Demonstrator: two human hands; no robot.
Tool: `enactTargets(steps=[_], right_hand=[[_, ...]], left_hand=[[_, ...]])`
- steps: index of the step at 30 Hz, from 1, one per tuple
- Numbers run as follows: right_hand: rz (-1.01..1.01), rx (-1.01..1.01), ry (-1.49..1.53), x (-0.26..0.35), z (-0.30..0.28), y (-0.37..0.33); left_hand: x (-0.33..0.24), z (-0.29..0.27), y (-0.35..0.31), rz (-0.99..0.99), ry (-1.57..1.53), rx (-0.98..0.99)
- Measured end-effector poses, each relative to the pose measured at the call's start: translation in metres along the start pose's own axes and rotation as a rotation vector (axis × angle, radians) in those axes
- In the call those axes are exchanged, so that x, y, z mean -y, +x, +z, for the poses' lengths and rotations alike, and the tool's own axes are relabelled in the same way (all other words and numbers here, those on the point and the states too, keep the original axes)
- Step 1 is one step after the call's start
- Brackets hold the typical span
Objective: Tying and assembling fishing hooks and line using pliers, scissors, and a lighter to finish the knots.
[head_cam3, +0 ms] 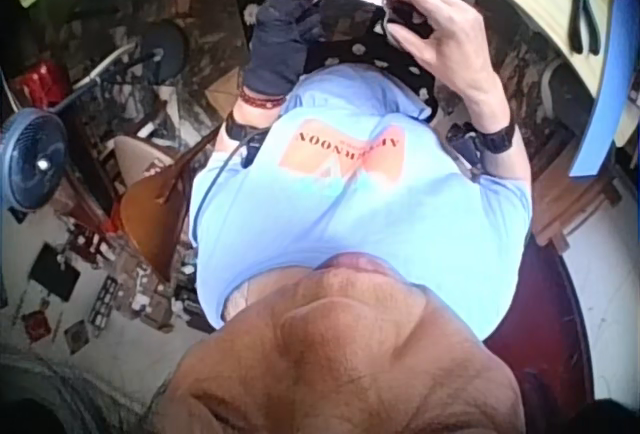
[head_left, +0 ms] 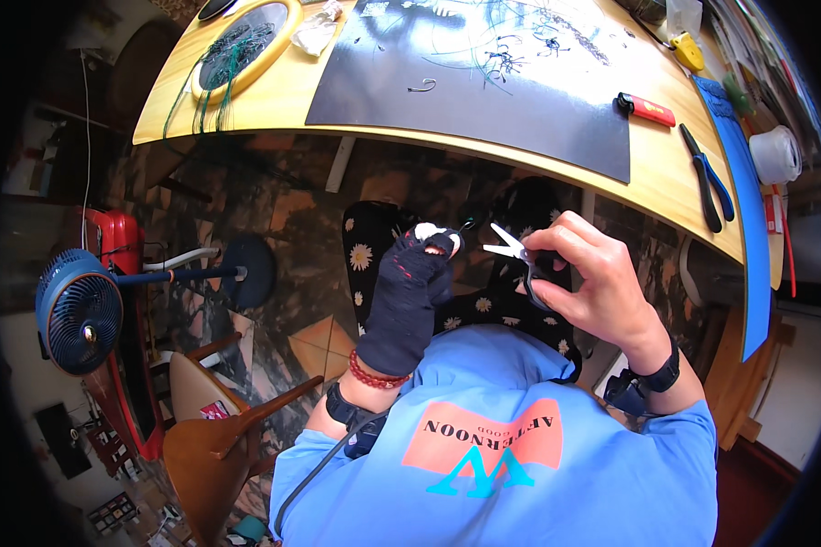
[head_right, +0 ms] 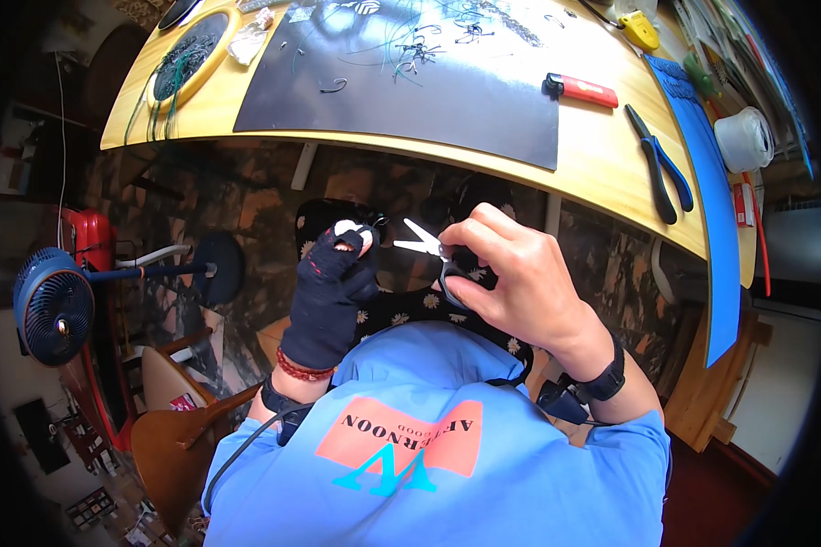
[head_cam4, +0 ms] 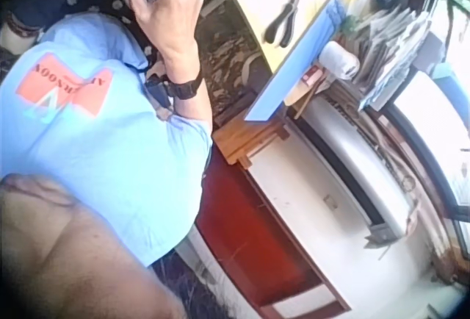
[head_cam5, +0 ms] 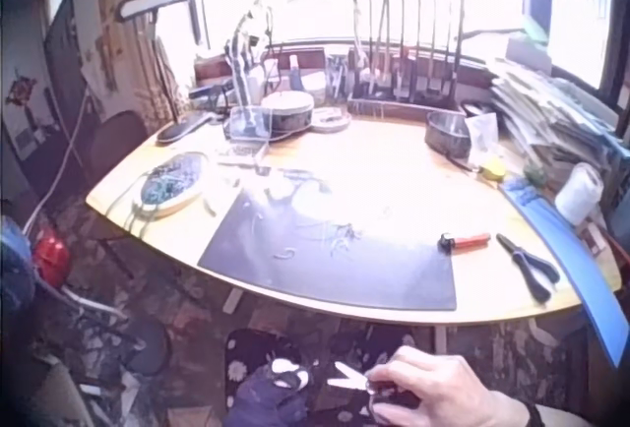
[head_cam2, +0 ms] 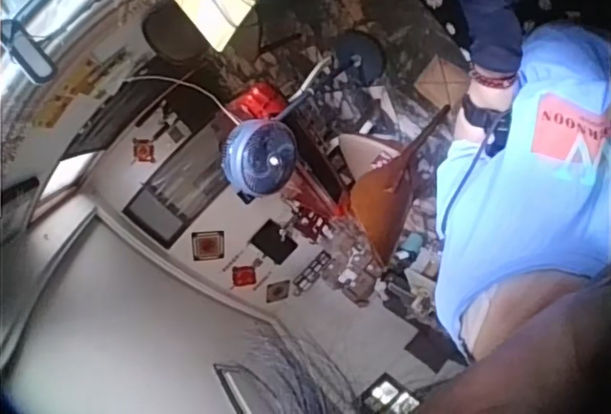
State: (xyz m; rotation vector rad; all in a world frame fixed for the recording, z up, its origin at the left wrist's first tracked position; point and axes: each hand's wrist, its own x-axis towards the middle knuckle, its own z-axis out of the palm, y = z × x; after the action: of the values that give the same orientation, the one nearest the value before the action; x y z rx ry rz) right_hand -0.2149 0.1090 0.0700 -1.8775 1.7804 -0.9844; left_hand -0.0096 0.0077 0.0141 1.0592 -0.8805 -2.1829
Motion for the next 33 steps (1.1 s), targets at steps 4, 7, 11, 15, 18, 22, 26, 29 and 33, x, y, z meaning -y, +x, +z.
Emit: enactTargets(steps=[4,7,11,15,18,22,26,29,33], right_hand=[[0.078,0.016,0.018,-0.004,0.006,0.003],[0.073,0.026,0.045,-0.003,0.008,0.005],[0.041,0.027,0.059,-0.002,0.009,0.007],[0.005,0.033,0.032,-0.004,0.011,0.008],[0.006,0.047,0.033,-0.005,0.01,0.009],[0.0,0.055,0.035,-0.007,0.011,0.009],[-0.017,0.065,0.031,-0.009,0.011,0.007],[-0.017,0.075,0.018,-0.008,0.009,0.007],[-0.03,0.027,-0.011,0.0,0.0,0.004]], left_hand=[[-0.001,0.002,0.001,0.115,0.179,0.004],[-0.005,0.008,-0.002,0.135,0.231,-0.034],[-0.003,0.008,-0.001,0.176,0.24,-0.042],[0.0,0.006,0.001,0.162,0.251,-0.037],[0.0,0.006,0.0,0.174,0.269,-0.036],[-0.002,0.008,-0.002,0.121,0.234,-0.07],[0.0,0.007,-0.001,0.127,0.247,-0.066],[0.001,0.006,-0.001,0.137,0.246,-0.066],[0.004,0.001,0.0,0.153,0.244,-0.042]])
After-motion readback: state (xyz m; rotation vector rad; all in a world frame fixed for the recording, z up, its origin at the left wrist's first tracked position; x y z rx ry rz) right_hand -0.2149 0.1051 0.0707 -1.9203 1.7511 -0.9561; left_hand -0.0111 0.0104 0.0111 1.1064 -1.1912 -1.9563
